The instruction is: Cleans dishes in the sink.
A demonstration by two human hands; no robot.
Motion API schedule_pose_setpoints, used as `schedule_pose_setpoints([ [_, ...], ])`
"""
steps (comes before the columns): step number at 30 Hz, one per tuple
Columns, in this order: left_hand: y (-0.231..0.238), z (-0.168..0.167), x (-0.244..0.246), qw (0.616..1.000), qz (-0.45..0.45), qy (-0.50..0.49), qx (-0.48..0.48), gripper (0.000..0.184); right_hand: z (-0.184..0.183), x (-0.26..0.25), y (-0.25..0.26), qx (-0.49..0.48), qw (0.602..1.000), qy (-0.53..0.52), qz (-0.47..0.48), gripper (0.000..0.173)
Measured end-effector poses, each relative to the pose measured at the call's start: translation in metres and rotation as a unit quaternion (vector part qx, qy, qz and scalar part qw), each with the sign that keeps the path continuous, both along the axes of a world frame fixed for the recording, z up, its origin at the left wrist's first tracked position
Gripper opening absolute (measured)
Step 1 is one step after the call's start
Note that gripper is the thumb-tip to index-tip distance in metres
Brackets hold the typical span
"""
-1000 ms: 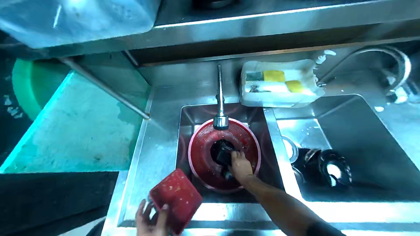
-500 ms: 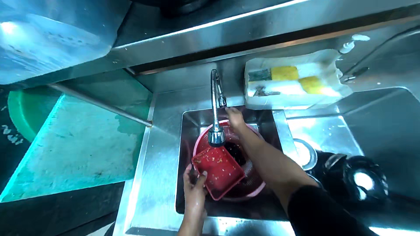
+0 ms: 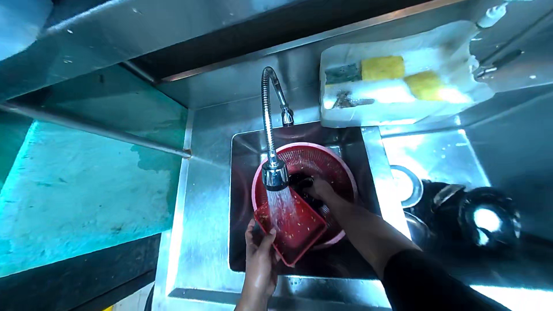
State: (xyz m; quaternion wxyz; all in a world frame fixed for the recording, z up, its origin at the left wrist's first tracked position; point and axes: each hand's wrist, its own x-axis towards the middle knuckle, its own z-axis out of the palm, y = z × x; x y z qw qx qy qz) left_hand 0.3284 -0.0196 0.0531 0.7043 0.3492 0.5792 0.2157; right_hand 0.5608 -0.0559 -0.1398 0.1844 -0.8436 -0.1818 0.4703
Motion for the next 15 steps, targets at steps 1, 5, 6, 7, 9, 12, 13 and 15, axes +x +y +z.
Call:
schedule_pose_setpoints([
  [1,-0.003,-0.002,-0.001,1.000,-0.004,0.006,-0.008,0.071,-0.023,-0.015,-0.013,-0.029,0.999,0.026,-0.007,0.079],
  [5,-0.008,0.002,-0.002,0.999,-0.010,0.020,-0.048,0.064,-0.020,-0.049,-0.036,-0.065,0.996,0.028,-0.057,0.063],
  [6,-0.007,0.006,0.000,0.998,-0.012,0.026,-0.057,0.063,-0.008,-0.052,-0.039,-0.075,0.994,0.027,-0.071,0.059],
  [7,-0.006,0.011,0.002,0.997,-0.014,0.034,-0.065,0.061,0.004,-0.054,-0.043,-0.079,0.993,0.030,-0.086,0.058],
  [9,-0.005,0.018,0.003,0.996,-0.016,0.041,-0.076,0.058,0.024,-0.059,-0.057,-0.056,0.987,0.060,-0.139,0.061],
  [12,-0.002,0.028,0.003,0.996,-0.012,0.037,-0.086,0.054,0.055,-0.074,-0.080,0.020,0.949,0.164,-0.268,0.066],
  [13,-0.001,0.031,0.002,0.996,-0.007,0.038,-0.084,0.054,0.063,-0.083,-0.088,0.034,0.937,0.177,-0.301,0.071],
  [15,0.003,0.033,-0.001,0.997,0.003,0.038,-0.068,0.058,0.077,-0.099,-0.107,0.063,0.914,0.175,-0.360,0.075],
])
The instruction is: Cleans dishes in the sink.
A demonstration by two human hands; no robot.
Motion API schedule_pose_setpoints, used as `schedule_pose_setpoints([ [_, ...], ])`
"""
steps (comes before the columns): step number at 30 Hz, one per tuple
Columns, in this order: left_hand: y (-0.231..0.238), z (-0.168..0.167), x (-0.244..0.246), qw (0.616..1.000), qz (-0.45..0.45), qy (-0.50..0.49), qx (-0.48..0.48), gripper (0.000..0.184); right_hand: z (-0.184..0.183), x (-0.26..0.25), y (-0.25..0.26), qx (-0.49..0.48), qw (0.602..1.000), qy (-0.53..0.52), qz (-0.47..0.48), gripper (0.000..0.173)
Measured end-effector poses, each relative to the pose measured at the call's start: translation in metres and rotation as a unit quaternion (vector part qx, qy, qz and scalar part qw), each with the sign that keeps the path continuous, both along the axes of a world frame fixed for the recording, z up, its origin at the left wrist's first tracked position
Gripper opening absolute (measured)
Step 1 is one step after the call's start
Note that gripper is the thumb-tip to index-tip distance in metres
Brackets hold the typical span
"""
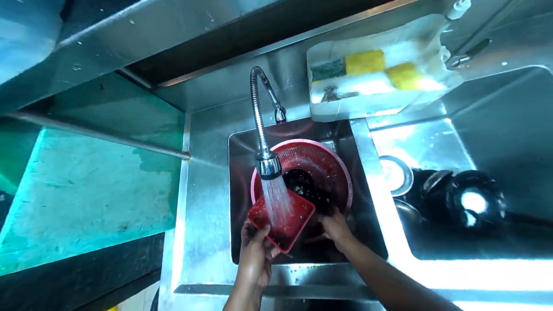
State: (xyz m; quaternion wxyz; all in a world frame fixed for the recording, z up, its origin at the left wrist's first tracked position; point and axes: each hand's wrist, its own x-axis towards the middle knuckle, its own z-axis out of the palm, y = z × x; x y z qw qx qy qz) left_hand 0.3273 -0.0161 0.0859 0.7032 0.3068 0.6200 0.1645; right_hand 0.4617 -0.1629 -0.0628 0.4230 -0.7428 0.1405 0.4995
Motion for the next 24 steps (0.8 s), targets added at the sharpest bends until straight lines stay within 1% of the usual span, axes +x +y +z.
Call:
schedule_pose_setpoints([
  [1,0.003,0.000,-0.003,1.000,0.005,-0.002,0.008,0.061,0.007,-0.006,-0.010,0.009,1.000,-0.019,-0.021,0.074],
  [3,0.009,0.000,-0.009,1.000,0.010,-0.006,0.016,0.066,0.023,-0.015,-0.028,0.016,0.998,-0.061,-0.028,0.076],
  [6,0.013,0.003,-0.013,1.000,0.016,-0.007,0.015,0.063,0.046,-0.029,-0.043,0.029,0.997,-0.073,-0.016,0.086],
  [8,0.015,0.004,-0.012,1.000,0.007,-0.018,0.009,0.062,0.058,-0.037,-0.043,0.045,0.996,-0.072,-0.035,0.082],
  [11,0.019,0.003,-0.007,0.999,-0.002,-0.038,-0.007,0.060,0.081,-0.050,-0.028,0.076,0.989,-0.032,-0.121,0.073],
  [13,0.027,0.000,-0.004,0.999,0.000,-0.049,-0.016,0.062,0.090,-0.069,-0.013,0.095,0.978,0.009,-0.188,0.071],
  [15,0.040,-0.003,-0.001,0.998,0.001,-0.059,-0.030,0.062,0.090,-0.090,0.002,0.116,0.961,0.027,-0.249,0.067],
  [17,0.057,-0.007,0.001,0.997,-0.004,-0.058,-0.047,0.063,0.079,-0.110,0.013,0.138,0.949,0.015,-0.284,0.066],
  [21,0.107,-0.015,0.006,0.996,-0.026,-0.054,-0.060,0.056,0.064,-0.134,0.022,0.137,0.949,-0.073,-0.275,0.068],
  [24,0.160,-0.022,0.016,0.998,-0.026,-0.062,-0.011,0.058,0.061,-0.139,0.024,0.117,0.952,-0.113,-0.260,0.062],
])
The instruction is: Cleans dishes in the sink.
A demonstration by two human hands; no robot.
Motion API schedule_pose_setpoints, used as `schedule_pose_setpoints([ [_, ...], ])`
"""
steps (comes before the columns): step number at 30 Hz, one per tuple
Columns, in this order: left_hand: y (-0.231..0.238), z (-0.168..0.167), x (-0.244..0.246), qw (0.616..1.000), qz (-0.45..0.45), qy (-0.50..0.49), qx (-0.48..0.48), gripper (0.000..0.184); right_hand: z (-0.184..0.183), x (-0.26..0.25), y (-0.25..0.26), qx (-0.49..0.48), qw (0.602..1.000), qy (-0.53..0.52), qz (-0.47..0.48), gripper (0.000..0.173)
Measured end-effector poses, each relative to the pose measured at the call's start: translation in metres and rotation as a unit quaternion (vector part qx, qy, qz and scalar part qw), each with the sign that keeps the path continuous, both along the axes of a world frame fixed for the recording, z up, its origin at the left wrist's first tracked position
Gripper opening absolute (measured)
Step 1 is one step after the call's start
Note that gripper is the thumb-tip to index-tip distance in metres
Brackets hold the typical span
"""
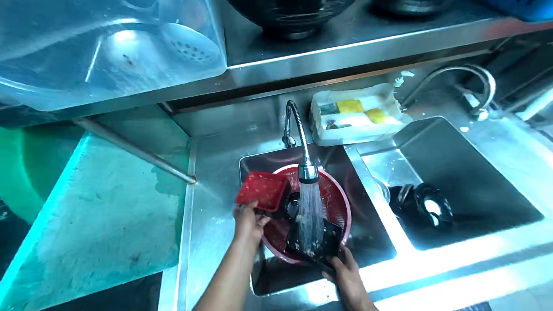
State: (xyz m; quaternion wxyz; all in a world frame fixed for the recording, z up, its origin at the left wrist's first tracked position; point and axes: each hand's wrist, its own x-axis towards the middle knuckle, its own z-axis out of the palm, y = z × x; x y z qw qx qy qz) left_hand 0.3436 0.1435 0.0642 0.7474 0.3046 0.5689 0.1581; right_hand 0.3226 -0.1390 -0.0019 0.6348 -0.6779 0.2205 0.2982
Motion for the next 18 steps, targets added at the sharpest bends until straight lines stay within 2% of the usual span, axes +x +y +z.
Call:
schedule_pose_setpoints([
  [2,0.038,-0.006,0.011,0.999,0.026,-0.006,0.046,0.057,-0.001,-0.003,0.000,-0.024,0.999,-0.017,0.017,0.060],
  [7,0.130,-0.024,0.044,0.988,0.096,0.026,0.121,0.077,0.003,-0.008,0.003,-0.057,0.997,-0.035,0.029,0.058],
  [12,0.188,-0.038,0.071,0.980,0.106,0.087,0.147,0.066,0.004,-0.006,0.002,-0.064,0.996,-0.042,0.040,0.058],
  [15,0.181,-0.022,0.083,0.978,0.085,0.093,0.167,0.066,0.002,-0.005,0.000,-0.054,0.996,-0.046,0.049,0.060],
  [18,0.109,0.026,0.085,0.960,-0.062,-0.008,0.273,0.077,0.008,-0.002,0.000,-0.042,0.997,-0.046,0.052,0.059],
])
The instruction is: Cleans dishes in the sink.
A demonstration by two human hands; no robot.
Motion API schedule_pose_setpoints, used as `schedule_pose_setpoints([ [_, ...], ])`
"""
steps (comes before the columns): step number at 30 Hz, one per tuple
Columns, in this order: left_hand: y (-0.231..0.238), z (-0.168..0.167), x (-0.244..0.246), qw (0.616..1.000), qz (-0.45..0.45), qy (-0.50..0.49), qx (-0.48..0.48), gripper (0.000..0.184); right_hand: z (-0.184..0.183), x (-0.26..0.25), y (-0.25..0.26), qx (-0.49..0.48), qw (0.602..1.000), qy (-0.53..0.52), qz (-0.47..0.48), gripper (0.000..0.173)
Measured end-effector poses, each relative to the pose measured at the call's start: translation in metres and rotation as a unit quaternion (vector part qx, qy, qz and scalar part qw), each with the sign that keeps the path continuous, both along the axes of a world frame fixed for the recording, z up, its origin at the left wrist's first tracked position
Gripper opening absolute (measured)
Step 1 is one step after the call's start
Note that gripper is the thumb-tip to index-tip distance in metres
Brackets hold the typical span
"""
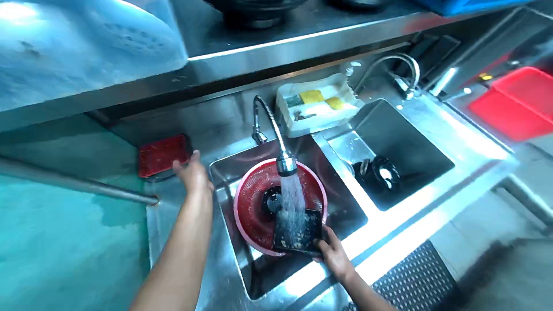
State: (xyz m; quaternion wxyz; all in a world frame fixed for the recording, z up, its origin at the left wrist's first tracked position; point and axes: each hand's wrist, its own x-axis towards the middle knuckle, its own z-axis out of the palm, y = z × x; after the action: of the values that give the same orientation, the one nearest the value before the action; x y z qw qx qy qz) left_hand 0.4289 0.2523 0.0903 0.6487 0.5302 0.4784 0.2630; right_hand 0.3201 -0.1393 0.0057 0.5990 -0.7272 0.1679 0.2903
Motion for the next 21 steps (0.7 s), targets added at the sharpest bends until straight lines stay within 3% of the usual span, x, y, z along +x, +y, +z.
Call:
schedule_pose_setpoints([
  [2,-0.059,0.022,-0.008,0.981,-0.158,-0.053,0.098,0.072,0.001,0.001,-0.002,-0.002,1.000,-0.002,0.010,0.060],
  [4,-0.107,0.031,-0.011,0.936,-0.286,-0.077,0.192,0.077,-0.001,0.003,-0.002,-0.005,1.000,-0.003,0.020,0.060],
  [7,-0.142,0.012,-0.001,0.878,-0.367,-0.002,0.307,0.080,-0.003,0.006,-0.002,-0.002,1.000,0.005,0.017,0.060],
  [10,-0.147,-0.018,0.004,0.842,-0.408,0.059,0.347,0.067,-0.009,0.006,-0.001,-0.003,1.000,0.003,0.005,0.061],
  [14,-0.139,-0.031,-0.036,0.864,-0.423,0.056,0.269,0.076,-0.009,0.010,-0.003,-0.001,1.000,0.014,-0.003,0.062],
  [16,-0.136,-0.052,-0.067,0.884,-0.400,0.080,0.229,0.067,-0.010,0.010,-0.003,0.003,1.000,0.017,-0.005,0.063],
  [19,-0.150,-0.082,-0.113,0.922,-0.350,0.148,0.073,0.059,-0.012,0.012,-0.003,0.010,1.000,0.014,-0.007,0.064],
  [21,-0.173,-0.090,-0.137,0.933,-0.308,0.176,-0.064,0.066,-0.012,0.014,-0.002,0.011,1.000,0.020,-0.014,0.065],
])
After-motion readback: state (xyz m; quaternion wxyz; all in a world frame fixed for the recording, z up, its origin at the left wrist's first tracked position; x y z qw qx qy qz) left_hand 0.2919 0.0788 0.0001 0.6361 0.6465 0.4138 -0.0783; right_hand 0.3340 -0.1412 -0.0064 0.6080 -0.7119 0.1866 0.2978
